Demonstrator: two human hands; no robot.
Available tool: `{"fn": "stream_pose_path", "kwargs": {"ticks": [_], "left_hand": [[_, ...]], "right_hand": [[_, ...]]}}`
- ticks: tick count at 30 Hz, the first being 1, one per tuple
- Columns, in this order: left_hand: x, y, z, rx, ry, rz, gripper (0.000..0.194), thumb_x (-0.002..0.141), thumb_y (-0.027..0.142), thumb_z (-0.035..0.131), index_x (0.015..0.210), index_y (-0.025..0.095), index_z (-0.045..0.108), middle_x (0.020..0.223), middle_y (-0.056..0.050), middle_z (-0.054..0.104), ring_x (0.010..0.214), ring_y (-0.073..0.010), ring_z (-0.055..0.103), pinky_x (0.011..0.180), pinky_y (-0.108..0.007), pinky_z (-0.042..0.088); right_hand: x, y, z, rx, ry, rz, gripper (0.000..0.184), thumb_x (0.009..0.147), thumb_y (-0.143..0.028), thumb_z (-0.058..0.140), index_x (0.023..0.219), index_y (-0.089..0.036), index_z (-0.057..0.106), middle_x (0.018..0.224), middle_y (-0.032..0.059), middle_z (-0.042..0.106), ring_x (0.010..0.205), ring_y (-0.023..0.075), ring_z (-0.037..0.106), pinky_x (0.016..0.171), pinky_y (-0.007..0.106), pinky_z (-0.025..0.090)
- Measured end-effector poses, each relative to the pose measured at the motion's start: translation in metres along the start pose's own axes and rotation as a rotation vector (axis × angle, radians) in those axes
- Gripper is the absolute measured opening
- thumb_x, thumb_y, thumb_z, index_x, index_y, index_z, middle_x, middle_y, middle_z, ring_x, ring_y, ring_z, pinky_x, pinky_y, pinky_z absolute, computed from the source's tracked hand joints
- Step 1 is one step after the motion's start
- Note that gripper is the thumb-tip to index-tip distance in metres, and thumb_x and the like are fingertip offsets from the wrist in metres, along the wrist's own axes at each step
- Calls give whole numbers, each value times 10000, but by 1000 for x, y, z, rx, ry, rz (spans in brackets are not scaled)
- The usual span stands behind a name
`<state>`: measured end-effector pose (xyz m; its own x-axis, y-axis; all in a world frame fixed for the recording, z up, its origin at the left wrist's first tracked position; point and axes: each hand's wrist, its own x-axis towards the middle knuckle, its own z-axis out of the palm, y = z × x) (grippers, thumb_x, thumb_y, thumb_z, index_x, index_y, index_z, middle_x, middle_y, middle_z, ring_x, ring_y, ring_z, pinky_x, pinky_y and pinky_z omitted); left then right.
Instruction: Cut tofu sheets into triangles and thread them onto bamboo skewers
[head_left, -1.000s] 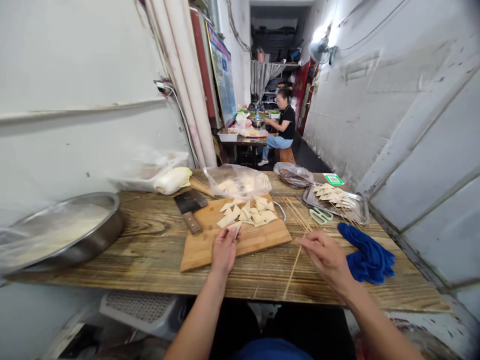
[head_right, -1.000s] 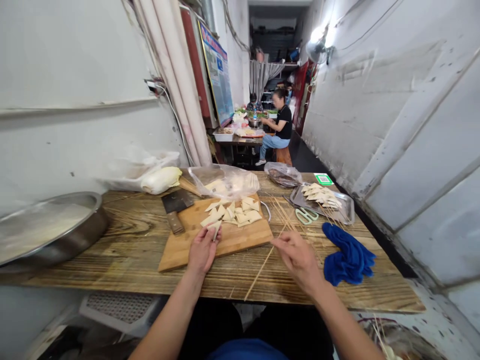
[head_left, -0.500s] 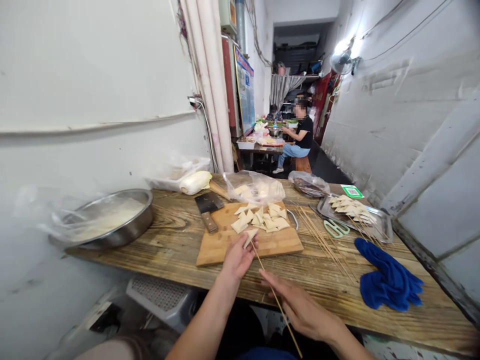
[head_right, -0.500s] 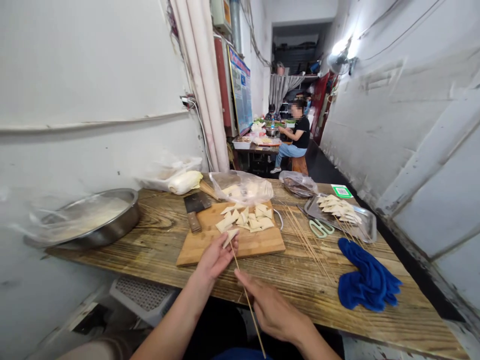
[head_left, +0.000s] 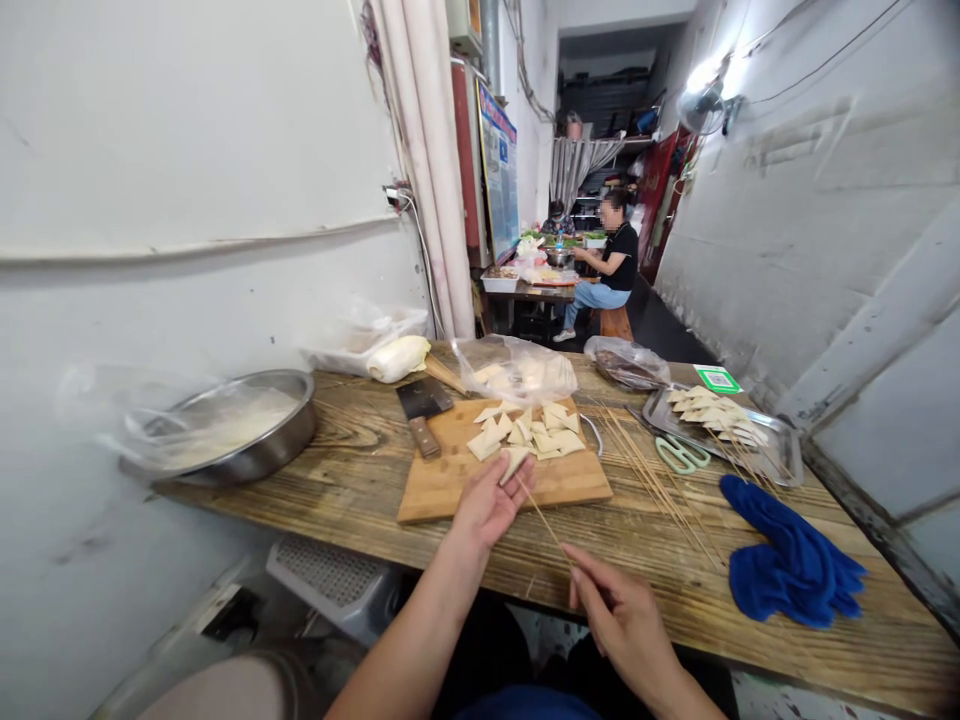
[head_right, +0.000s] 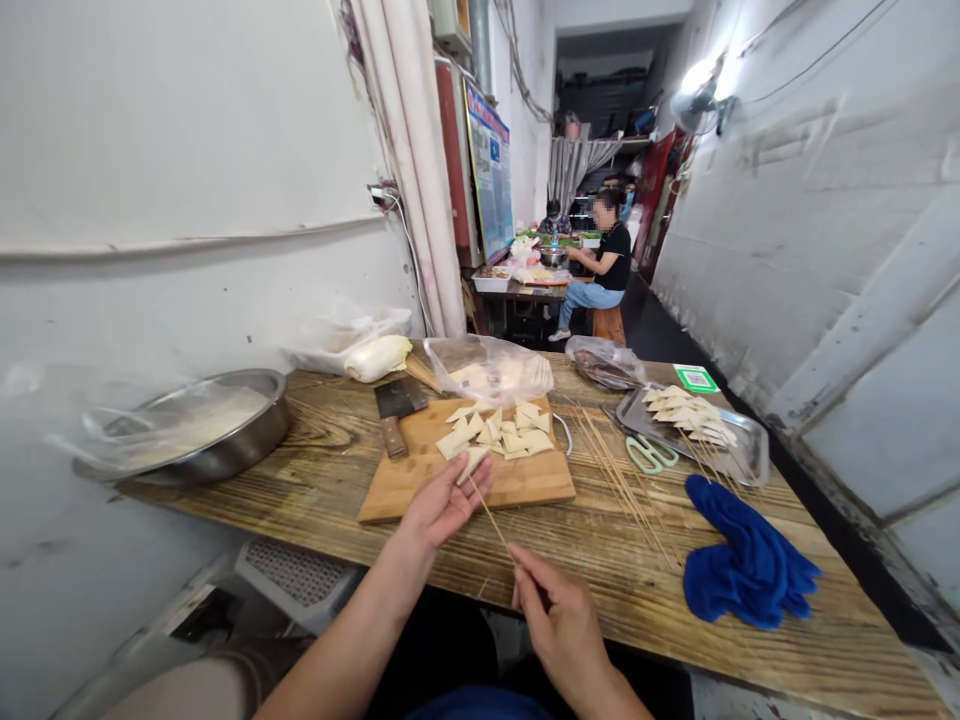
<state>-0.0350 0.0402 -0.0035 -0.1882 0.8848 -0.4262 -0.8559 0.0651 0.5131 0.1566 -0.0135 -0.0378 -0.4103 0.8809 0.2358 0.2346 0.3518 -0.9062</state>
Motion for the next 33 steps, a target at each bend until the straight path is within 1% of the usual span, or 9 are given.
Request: {"fn": "stream_pose_path", "kwargs": {"ticks": [1, 3, 5, 6, 13, 20, 24, 27, 33], "left_hand": [[-1, 1, 1, -1, 8, -20, 63, 798, 116, 555, 860, 123, 558, 877, -122, 677, 819, -184, 660, 769, -341, 529], [-4, 1, 2, 1, 24, -39, 71, 792, 131, 568, 862, 121, 563, 871, -124, 678, 800, -181, 662, 774, -353, 528], [-5, 1, 3, 9, 40, -37, 74, 786, 138, 579, 857, 121, 567, 867, -122, 678, 790, -181, 663, 774, -359, 528], [-6, 1, 4, 12, 46, -37, 73, 784, 142, 582, 853, 123, 568, 866, -121, 678, 789, -183, 664, 774, -363, 528], [-9, 1, 8, 38, 56, -50, 78, 781, 144, 586, 853, 120, 568, 865, -135, 677, 780, -197, 668, 774, -371, 528], [-10, 0, 10, 48, 56, -47, 71, 792, 126, 564, 861, 111, 560, 849, -141, 680, 773, -198, 671, 759, -351, 538], [-11, 0, 10, 51, 51, -52, 69, 792, 124, 565, 858, 106, 560, 849, -146, 679, 767, -201, 672, 749, -349, 542], [-11, 0, 9, 48, 51, -56, 76, 783, 126, 577, 855, 107, 561, 867, -150, 678, 783, -208, 670, 747, -347, 543], [-10, 0, 8, 47, 51, -53, 84, 777, 126, 584, 855, 107, 559, 867, -154, 678, 786, -210, 670, 751, -345, 542]], "right_hand": [[-1, 0, -1, -63, 34, -45, 320, 857, -310, 472, 1132, -224, 612, 666, 11, 671, 522, 118, 619, 509, 206, 520], [0, -1, -3, -148, 76, -111, 306, 845, -274, 489, 1115, -237, 628, 827, 37, 714, 726, 167, 675, 686, 260, 551], [1, -1, -4, -191, 78, -151, 307, 840, -247, 491, 1116, -253, 626, 981, 41, 696, 866, 191, 665, 788, 295, 537], [2, -1, -5, -203, 72, -162, 310, 841, -237, 487, 1120, -259, 622, 1013, 37, 685, 896, 195, 657, 806, 305, 532], [3, 2, -6, -231, 66, -175, 325, 846, -222, 477, 1144, -260, 600, 1029, 30, 674, 908, 194, 653, 824, 324, 531], [4, -2, -5, -220, 68, -185, 325, 845, -215, 475, 1141, -267, 601, 1039, 24, 670, 927, 192, 646, 820, 319, 534], [4, -3, -4, -218, 58, -180, 322, 847, -216, 472, 1137, -261, 604, 1034, 27, 670, 920, 190, 649, 812, 315, 537], [4, -3, -3, -209, 76, -167, 314, 847, -230, 475, 1127, -272, 611, 1017, 22, 679, 901, 191, 656, 792, 311, 545], [3, -6, -2, -211, 85, -185, 316, 848, -230, 471, 1128, -284, 608, 1015, 19, 679, 893, 195, 658, 784, 312, 547]]}}
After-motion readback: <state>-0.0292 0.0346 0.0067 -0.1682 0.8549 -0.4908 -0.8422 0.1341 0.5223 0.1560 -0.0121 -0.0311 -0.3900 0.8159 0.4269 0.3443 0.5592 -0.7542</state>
